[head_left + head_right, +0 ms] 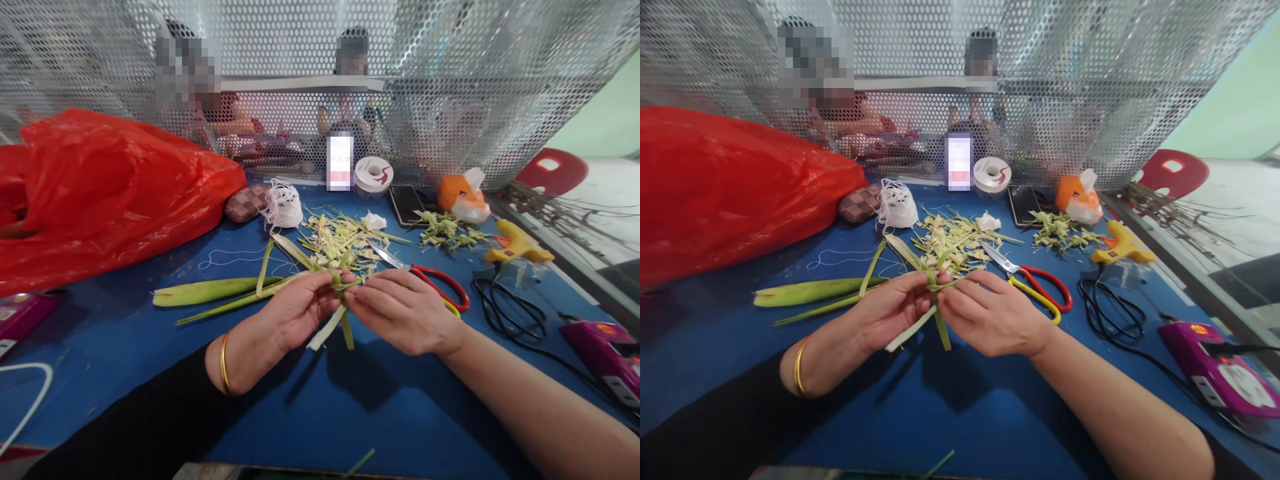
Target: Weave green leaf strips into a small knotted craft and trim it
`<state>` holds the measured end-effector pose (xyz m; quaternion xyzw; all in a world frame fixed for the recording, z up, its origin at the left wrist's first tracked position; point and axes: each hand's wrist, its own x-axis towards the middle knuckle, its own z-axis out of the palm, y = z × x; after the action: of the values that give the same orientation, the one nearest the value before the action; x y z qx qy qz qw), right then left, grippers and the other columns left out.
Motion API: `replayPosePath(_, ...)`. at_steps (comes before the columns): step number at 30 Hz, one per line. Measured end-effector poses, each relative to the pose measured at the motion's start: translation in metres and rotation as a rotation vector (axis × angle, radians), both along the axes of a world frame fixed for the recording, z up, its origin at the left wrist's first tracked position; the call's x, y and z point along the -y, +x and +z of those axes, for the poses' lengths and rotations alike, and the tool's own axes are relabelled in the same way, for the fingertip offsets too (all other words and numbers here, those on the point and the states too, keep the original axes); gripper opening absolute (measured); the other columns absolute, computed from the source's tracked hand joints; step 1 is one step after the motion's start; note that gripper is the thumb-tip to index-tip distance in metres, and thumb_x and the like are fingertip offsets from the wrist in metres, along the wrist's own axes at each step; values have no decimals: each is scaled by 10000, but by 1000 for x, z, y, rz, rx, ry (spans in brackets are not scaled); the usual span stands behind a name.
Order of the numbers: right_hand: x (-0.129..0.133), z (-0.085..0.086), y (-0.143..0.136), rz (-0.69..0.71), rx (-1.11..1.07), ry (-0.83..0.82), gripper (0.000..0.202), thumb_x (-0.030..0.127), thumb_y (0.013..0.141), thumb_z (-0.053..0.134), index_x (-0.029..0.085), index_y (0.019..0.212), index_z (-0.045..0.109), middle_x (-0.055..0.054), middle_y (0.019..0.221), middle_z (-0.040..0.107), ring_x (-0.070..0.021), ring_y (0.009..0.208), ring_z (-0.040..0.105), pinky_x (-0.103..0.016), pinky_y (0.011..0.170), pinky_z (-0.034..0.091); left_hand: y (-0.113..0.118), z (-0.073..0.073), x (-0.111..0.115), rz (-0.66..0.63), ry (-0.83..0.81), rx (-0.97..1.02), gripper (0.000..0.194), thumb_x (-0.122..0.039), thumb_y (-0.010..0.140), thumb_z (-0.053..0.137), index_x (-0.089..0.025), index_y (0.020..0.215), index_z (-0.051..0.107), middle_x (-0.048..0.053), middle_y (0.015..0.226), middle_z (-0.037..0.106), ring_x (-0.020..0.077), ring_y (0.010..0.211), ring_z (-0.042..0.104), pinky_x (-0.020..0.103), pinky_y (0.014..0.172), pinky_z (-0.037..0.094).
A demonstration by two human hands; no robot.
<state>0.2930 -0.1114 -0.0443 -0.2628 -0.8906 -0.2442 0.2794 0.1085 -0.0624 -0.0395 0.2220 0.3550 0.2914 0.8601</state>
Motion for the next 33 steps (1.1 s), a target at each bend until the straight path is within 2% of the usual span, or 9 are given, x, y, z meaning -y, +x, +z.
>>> replayPosePath(3, -1, 0, -2, 51, -31, -92, 193, 122, 913, 567, 233, 1024, 680, -28, 935, 751, -177, 884, 698, -351, 867, 541, 1, 2, -1, 17, -13, -26, 142, -56, 851, 580, -101, 855, 714, 46, 754, 707, 40, 484, 539, 121, 449, 433)
replayPosePath(8, -3, -7, -3, -8, -158, -130, 113, 161, 928, 575, 199, 947, 680, -35, 902, 756, -166, 801, 697, -347, 814, 556, 2, 3, -1, 35, -25, -60, 173, -39, 847, 564, -103, 870, 722, 46, 755, 707, 37, 480, 528, 118, 442, 422)
replayPosePath(12, -5, -8, -1, -22, -177, -238, 132, 187, 921, 590, 240, 994, 686, -35, 995, 747, -186, 890, 695, -363, 832, 560, 1, 0, -4, 18, -41, -21, 197, -33, 871, 532, -93, 907, 716, 44, 762, 710, 24, 448, 505, 108, 424, 422)
replayPosePath(17, -6, -6, 3, 38, -204, -96, 155, 140, 875, 629, 241, 984, 675, -30, 945, 755, -189, 861, 710, -350, 813, 570, 0, 5, -4, -13, -85, 7, 192, -48, 879, 543, -104, 970, 702, 18, 679, 690, 37, 425, 544, 95, 377, 411)
replayPosePath(20, -8, -9, 9, 21, -202, -35, 190, 138, 869, 637, 241, 1025, 668, -37, 957, 752, -202, 890, 709, -373, 840, 564, -3, 11, -4, -29, -124, 20, 218, -47, 903, 494, -91, 987, 691, 8, 612, 668, 51, 398, 555, 99, 370, 430)
replayPosePath(24, -11, -17, 20, 25, -70, -113, 278, 159, 876, 637, 335, 1088, 668, 5, 1099, 731, -202, 1032, 684, -386, 942, 534, -5, 19, -2, -49, -180, 2, 241, -65, 930, 457, -96, 995, 687, 9, 583, 657, 51, 357, 537, 96, 367, 433)
replayPosePath(27, -10, -20, 24, 48, -3, -213, 299, 177, 880, 638, 379, 1099, 668, 32, 1104, 732, -195, 1022, 688, -378, 939, 536, -3, 23, 0, -52, -205, -20, 275, -70, 942, 423, -106, 991, 691, -6, 535, 626, 52, 349, 528, 91, 368, 428)
replayPosePath(30, -8, -18, 19, 75, -54, -203, 268, 177, 878, 642, 353, 1077, 675, 29, 1067, 746, -191, 986, 698, -371, 920, 535, -1, 23, 1, -48, -212, -30, 305, -74, 948, 395, -111, 986, 696, -9, 520, 614, 56, 363, 527, 95, 374, 427)
replayPosePath(33, -8, -13, 8, 58, -234, -142, 164, 152, 894, 616, 267, 992, 677, -15, 999, 755, -196, 958, 697, -371, 856, 535, 1, 19, 1, -11, -147, -73, 265, -57, 914, 450, -125, 914, 706, -13, 527, 615, 44, 363, 496, 97, 362, 387)
